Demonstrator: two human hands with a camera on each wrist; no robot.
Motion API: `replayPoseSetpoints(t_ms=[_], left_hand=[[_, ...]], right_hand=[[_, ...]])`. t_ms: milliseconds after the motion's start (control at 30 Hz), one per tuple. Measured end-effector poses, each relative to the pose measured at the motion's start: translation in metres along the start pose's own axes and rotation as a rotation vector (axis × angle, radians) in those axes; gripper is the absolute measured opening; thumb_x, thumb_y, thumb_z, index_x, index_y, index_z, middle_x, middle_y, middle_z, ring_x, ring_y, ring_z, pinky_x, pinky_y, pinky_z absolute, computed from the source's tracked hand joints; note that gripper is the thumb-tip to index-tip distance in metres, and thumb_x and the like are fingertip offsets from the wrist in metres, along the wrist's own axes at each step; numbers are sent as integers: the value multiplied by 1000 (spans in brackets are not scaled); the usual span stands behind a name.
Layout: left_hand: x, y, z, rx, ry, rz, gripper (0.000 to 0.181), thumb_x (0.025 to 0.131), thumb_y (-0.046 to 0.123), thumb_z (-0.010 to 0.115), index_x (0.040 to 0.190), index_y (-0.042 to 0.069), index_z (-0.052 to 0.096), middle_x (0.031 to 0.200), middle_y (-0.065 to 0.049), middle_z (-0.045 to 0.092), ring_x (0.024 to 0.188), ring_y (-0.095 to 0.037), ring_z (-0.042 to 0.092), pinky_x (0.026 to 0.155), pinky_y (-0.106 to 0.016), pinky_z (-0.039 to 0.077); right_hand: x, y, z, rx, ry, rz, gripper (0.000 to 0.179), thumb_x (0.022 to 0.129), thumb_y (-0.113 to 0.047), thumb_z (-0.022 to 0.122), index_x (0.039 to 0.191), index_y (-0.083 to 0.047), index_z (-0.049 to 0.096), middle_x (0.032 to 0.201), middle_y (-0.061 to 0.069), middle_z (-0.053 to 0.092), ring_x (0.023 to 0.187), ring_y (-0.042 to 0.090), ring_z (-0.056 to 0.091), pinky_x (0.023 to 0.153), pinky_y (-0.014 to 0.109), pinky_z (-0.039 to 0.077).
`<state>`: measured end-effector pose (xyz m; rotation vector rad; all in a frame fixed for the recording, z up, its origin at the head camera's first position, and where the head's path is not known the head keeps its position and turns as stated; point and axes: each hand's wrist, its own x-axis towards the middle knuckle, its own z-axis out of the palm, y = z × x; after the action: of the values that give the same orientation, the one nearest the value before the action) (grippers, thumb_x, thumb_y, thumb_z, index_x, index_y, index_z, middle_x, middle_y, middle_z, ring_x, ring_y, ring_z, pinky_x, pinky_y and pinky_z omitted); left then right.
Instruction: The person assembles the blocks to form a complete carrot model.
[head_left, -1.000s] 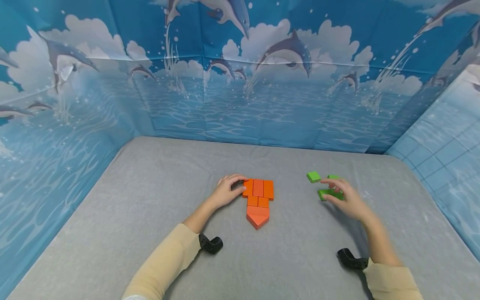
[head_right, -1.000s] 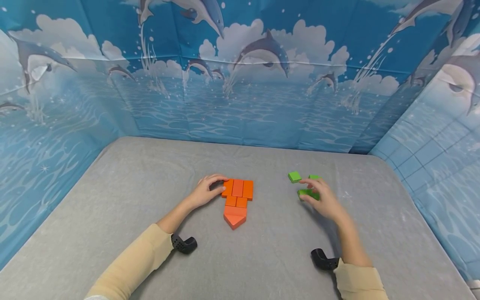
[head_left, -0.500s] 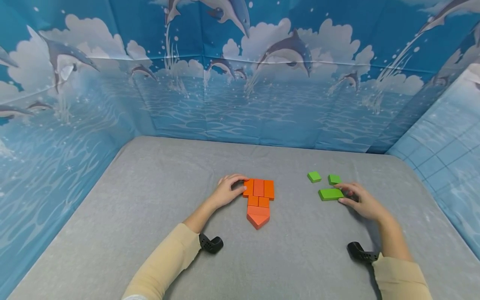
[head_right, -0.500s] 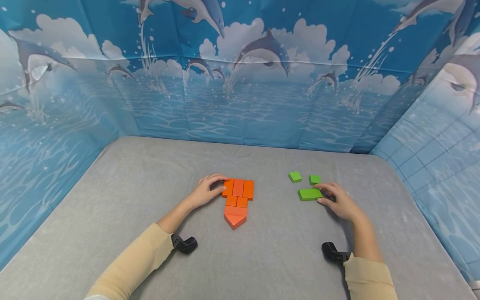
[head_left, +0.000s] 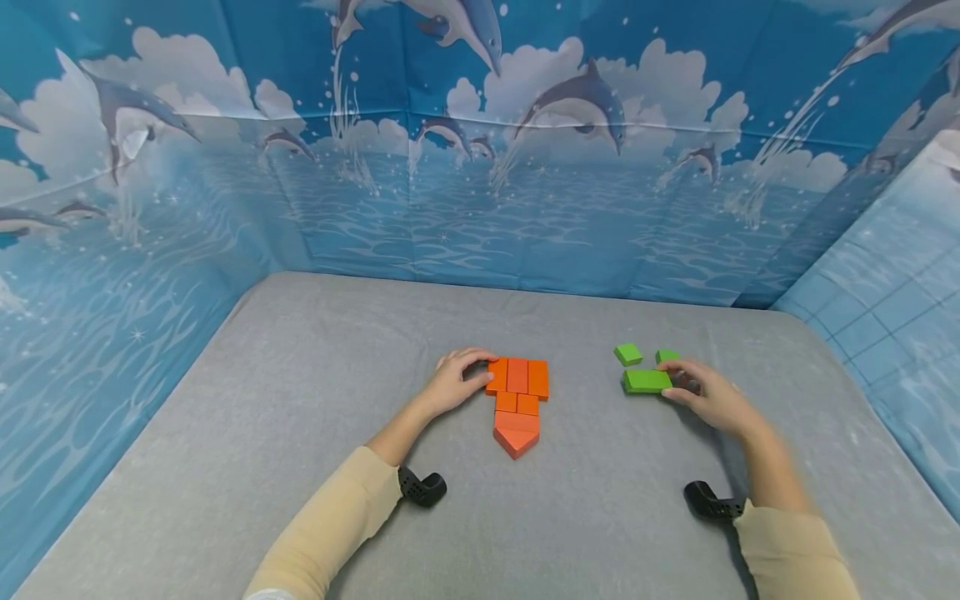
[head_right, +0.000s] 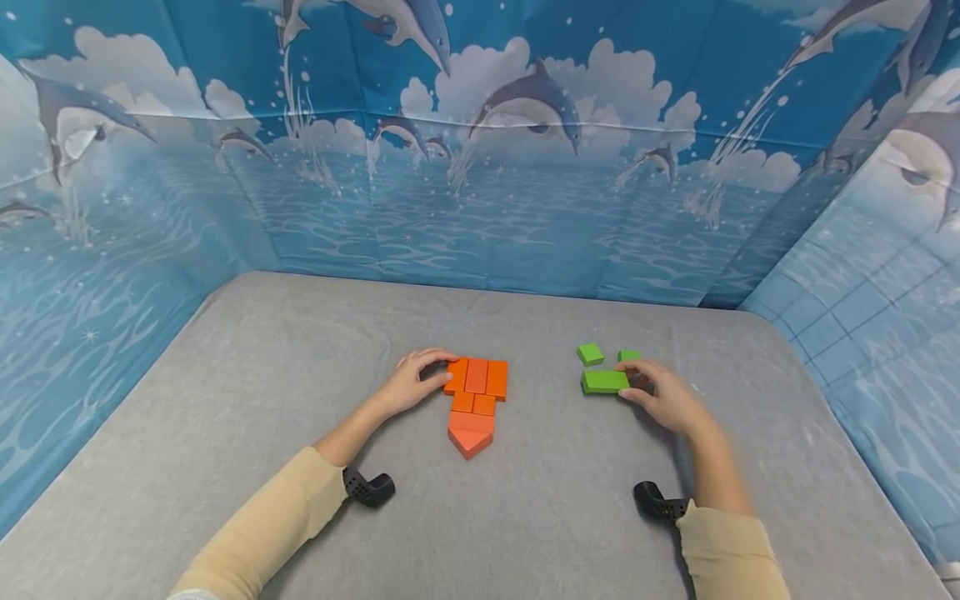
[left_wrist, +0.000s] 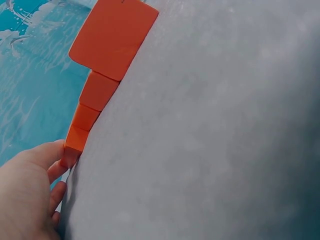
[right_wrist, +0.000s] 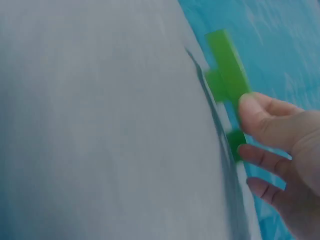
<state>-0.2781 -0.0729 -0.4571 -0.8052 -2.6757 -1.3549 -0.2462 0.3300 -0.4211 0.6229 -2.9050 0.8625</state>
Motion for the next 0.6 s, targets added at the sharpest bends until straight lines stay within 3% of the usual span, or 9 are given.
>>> replayPoseSetpoints(t_ms=[300, 600], left_hand=[[0, -2, 0, 7, 3, 3, 31, 89, 21, 60, 119, 14, 61, 124, -3, 55, 120, -23, 43, 102, -48, 20], [1, -2, 0, 11, 1, 0, 31, 89, 22, 60, 119, 15, 61, 124, -3, 55, 119, -23, 44, 102, -49, 21]], right_hand=[[54, -42, 29, 141, -9, -36, 33, 88, -6, 60, 119, 3, 53, 109, 20, 53, 88, 28, 53, 66, 34, 44], [98, -77, 67, 166, 3, -55, 32, 88, -5, 60, 117, 6, 53, 104, 22, 52, 86, 31, 53, 74, 43, 44]])
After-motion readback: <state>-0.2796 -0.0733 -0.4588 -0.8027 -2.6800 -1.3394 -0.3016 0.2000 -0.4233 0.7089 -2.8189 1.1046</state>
